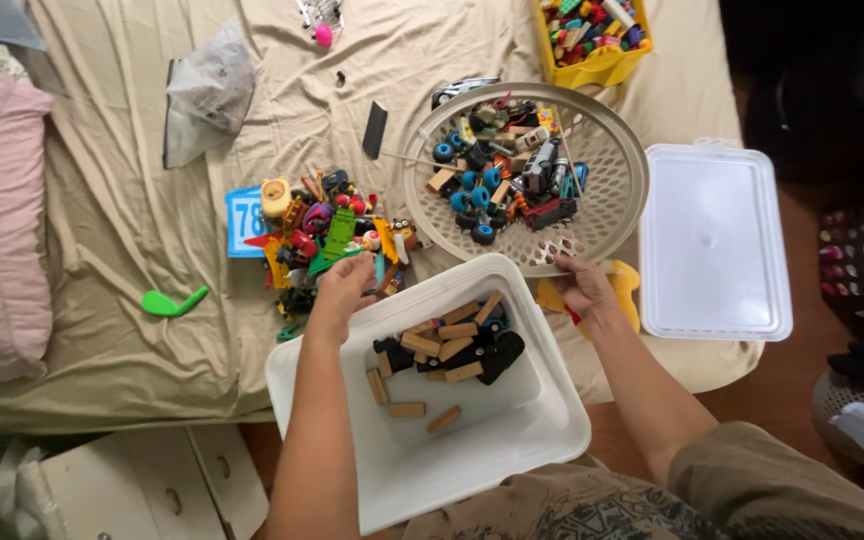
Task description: The person picks up toy cars, blocks, and figurines from a basket and a bed and places them into a white plastic bin.
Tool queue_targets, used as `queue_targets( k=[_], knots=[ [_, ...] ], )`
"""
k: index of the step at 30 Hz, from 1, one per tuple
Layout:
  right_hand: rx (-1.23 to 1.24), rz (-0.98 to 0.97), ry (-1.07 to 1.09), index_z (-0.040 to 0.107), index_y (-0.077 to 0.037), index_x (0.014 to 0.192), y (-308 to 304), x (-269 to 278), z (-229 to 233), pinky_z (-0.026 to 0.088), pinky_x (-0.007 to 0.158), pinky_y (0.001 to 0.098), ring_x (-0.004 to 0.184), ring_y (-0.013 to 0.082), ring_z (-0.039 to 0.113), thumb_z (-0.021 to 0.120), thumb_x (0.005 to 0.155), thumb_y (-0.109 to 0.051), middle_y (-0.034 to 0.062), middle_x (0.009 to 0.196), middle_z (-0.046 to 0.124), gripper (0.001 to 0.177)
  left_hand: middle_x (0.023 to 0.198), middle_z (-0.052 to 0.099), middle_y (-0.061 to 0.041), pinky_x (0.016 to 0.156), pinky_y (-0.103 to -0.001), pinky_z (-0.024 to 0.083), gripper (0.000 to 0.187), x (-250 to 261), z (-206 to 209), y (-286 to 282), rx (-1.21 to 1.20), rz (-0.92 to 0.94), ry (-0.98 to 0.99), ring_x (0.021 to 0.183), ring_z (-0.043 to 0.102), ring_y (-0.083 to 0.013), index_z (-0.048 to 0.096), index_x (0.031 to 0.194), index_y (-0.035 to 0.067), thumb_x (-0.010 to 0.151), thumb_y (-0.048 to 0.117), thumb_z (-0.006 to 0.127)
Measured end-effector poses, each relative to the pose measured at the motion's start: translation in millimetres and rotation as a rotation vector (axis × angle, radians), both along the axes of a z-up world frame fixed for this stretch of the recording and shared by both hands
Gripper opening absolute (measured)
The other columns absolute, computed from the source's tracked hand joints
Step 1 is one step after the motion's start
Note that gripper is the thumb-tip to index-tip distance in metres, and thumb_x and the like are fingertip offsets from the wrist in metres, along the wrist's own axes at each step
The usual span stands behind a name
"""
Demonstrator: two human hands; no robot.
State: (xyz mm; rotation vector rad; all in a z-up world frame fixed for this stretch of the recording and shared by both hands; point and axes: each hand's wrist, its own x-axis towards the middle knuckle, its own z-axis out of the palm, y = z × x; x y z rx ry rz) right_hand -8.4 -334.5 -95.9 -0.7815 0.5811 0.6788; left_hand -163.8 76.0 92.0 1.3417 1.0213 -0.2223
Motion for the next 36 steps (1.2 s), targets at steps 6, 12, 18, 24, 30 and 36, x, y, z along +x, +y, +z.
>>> queue_targets(
  k=[6, 12, 18, 24, 30, 36],
  knots=[
    [-0.004, -0.033, -0.106, 0.058, -0.009, 0.129, -13, 3, 36, 0.061, 0.088, 0.0402, 0.106, 0.0218, 0.070, 0.061, 0.090, 0.005, 0.0102, 0.121, 0.072, 0.042, 0.115, 0.067, -0.005, 0.085, -0.039, 0.057, 0.049, 4, -16, -1, 0.016, -0.092, -0.042, 0.105, 0.065, -0.0200, 0.065, 0.124, 0.006, 0.094, 0.043, 0.070],
    [-0.058, -0.070, -0.040, 0.058, -0.004, 0.131, -58, 11, 25, 0.059, 0.100, 0.0443, 0.110, 0.0263, 0.070, 0.062, 0.093, 0.006, 0.0115, 0.120, 0.071, 0.040, 0.115, 0.075, -0.009, 0.092, -0.037, 0.055, 0.053, 7, 9, -14, 0.281, -0.692, -0.152, 0.108, 0.071, -0.0239, 0.070, 0.119, 0.007, 0.089, 0.050, 0.074],
    [-0.164, -0.038, -0.061, 0.053, -0.003, 0.132, -139, 9, 42, 0.052, 0.102, 0.0486, 0.115, 0.0303, 0.067, 0.061, 0.089, 0.005, 0.0153, 0.126, 0.064, 0.044, 0.098, 0.075, -0.017, 0.085, -0.050, 0.055, 0.040, 7, 24, -33, 0.950, -1.077, 0.043, 0.097, 0.070, -0.0382, 0.077, 0.100, 0.011, 0.087, 0.049, 0.074],
    [-0.261, -0.027, -0.179, 0.048, -0.004, 0.145, -230, -15, 76, 0.050, 0.104, 0.0429, 0.113, 0.0265, 0.066, 0.056, 0.087, 0.008, 0.0193, 0.130, 0.068, 0.060, 0.086, 0.074, -0.018, 0.079, -0.049, 0.055, 0.038, 34, 56, -16, 0.778, -1.149, -0.044, 0.085, 0.072, -0.0365, 0.080, 0.090, 0.012, 0.081, 0.048, 0.074],
    [-0.539, -0.286, 0.012, 0.054, 0.000, 0.138, -297, -33, 93, 0.056, 0.099, 0.0456, 0.106, 0.0265, 0.070, 0.057, 0.098, -0.003, 0.0137, 0.121, 0.068, 0.040, 0.083, 0.071, -0.021, 0.073, -0.051, 0.052, 0.043, 67, 121, -14, 0.901, -1.117, -0.089, 0.082, 0.069, -0.0397, 0.075, 0.087, 0.005, 0.085, 0.048, 0.072],
    [-0.828, -0.507, -0.007, 0.066, 0.002, 0.125, -311, -51, 74, 0.058, 0.085, 0.0391, 0.095, 0.0219, 0.070, 0.066, 0.094, 0.005, 0.0106, 0.110, 0.071, 0.031, 0.071, 0.066, -0.022, 0.065, -0.049, 0.048, 0.044, 87, 186, -2, 1.084, -0.915, -0.070, 0.065, 0.063, -0.0366, 0.073, 0.089, 0.000, 0.094, 0.045, 0.073]
  ],
)
